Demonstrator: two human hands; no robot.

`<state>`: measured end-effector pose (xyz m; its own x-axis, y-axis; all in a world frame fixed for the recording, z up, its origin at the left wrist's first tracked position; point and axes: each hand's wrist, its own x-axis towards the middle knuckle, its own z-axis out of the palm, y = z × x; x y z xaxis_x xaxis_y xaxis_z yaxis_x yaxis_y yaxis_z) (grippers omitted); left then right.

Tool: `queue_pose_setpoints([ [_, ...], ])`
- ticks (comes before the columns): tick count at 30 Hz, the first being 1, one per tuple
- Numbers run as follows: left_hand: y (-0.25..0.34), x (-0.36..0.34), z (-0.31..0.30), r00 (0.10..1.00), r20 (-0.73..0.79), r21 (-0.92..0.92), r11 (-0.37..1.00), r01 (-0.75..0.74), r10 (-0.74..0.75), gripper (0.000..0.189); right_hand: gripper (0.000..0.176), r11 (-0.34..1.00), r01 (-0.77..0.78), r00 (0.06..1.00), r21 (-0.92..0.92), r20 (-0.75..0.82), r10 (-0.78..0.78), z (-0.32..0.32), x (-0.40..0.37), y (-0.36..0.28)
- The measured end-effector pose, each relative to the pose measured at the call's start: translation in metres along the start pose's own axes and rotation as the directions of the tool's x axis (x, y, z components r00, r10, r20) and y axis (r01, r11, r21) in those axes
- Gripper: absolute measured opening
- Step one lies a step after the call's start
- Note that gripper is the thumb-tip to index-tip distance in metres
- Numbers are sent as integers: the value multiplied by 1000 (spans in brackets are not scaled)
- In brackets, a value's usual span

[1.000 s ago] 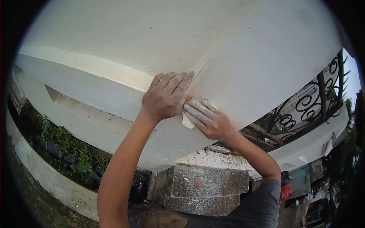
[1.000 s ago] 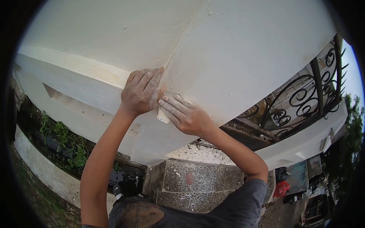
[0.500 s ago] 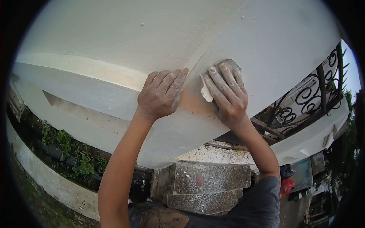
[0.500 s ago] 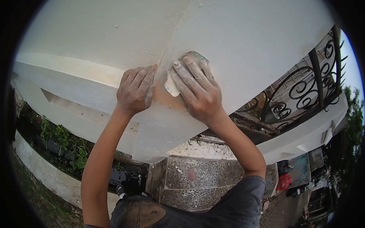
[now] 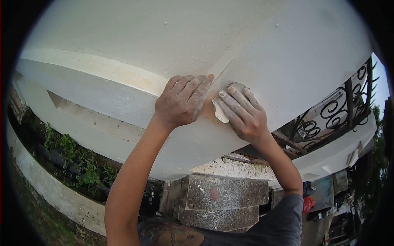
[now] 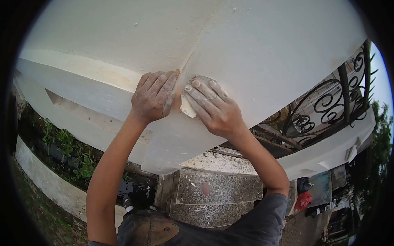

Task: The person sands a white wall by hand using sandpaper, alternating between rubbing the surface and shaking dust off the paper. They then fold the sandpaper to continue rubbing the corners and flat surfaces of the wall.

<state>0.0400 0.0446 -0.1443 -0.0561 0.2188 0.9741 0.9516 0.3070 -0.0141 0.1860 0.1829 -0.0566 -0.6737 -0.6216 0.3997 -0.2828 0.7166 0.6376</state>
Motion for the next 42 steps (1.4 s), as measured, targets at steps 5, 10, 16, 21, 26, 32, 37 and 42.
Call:
queue_pose_setpoints([
  [5, 0, 0, 0, 1000, -4, -12, 1000, -6, 6, 46, 33, 996, -94, 994, -3, -55, 94, 6, -3, -10],
  [10, -3, -1, 1, 1000, -9, -2, 1000, -10, 10, 48, 31, 995, -71, 993, -72, -102, 63, -12, 8, 12],
  [16, -1, 1, -2, 1000, 8, -18, 1000, -4, 4, 49, 29, 999, -13, 999, 40, 45, 11, 15, -11, -20],
  [21, -1, 0, 0, 1000, -2, -8, 1000, -13, 13, 50, 29, 985, -133, 980, -106, -164, 115, -15, 8, 18],
  [26, 2, -1, 0, 1000, 1, -18, 1000, 7, -7, 49, 33, 998, 16, 998, 68, 52, -19, 16, -9, -20],
  [32, 0, -1, -1, 1000, -9, -10, 1000, -17, 17, 48, 33, 978, -176, 964, -114, -220, 148, -10, 20, 5],
  [37, -2, 1, -2, 1000, -12, -41, 999, -6, 6, 47, 28, 998, -32, 987, -50, -158, 23, -8, 21, 15],
  [42, -1, -1, 2, 1000, -11, -24, 1000, -2, 1, 47, 25, 994, -71, 995, -83, -69, 65, 6, 9, -4],
])
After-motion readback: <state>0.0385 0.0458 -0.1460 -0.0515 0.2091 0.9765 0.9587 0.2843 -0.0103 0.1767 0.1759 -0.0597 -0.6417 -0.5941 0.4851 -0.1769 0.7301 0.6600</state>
